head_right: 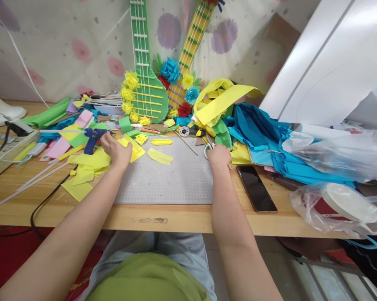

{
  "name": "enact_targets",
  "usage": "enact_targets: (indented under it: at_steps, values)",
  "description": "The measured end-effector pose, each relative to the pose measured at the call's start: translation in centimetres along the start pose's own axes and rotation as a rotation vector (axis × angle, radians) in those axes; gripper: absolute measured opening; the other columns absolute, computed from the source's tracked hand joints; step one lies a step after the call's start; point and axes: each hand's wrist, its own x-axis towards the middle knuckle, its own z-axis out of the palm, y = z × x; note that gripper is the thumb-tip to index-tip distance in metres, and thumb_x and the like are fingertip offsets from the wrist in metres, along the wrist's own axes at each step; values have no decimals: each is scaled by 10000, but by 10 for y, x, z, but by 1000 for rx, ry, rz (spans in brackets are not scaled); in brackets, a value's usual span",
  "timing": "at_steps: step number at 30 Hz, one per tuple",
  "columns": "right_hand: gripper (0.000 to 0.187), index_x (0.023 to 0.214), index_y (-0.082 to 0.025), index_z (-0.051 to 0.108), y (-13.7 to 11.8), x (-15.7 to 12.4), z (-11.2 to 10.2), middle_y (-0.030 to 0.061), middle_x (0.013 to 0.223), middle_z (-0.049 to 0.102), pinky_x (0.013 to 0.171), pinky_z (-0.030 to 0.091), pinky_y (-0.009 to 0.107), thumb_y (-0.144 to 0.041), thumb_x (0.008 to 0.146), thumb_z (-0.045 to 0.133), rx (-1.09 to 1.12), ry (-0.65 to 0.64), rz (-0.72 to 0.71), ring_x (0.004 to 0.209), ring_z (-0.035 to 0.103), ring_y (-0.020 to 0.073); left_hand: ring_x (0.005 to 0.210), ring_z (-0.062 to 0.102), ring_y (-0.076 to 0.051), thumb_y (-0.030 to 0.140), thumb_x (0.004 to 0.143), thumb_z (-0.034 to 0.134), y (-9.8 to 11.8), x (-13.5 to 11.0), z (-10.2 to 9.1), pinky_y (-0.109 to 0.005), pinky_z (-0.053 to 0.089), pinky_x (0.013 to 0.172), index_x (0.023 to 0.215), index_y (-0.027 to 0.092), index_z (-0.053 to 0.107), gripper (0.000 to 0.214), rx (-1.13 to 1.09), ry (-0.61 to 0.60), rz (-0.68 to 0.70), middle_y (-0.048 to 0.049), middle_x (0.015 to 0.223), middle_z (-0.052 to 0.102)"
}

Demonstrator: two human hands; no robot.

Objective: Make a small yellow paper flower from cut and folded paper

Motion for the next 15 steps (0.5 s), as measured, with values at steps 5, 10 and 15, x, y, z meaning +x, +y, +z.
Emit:
enact_targets:
  at_steps: [5,10,15]
  values:
    - [403,1129,-144,520,-10,-10,-5,163,1143,521,786,391,412,-314,770,450,96,163,-20,1082,410,305,1135,451,-289,360,718,577,30,-21,1,-439,294,974,1144,162,424,494,95,-384,260,-137,1085,578]
    - [345,1092,-178,517,-20,-15,-2,126,1105,530,768,383,376,-285,778,419,154,178,-69,1039,422,272,1143,452,-321,308,628,675,48,-31,14,-440,306,943,1096,152,432,551,247,-613,232,-188,1092,577]
    - [329,1093,-194,508,-26,-18,3,102,1096,535,788,375,361,-275,793,400,189,197,-133,1033,433,251,883,599,-227,115,599,648,47,-21,17,-350,409,856,1081,188,472,519,-134,-707,49,-73,875,617]
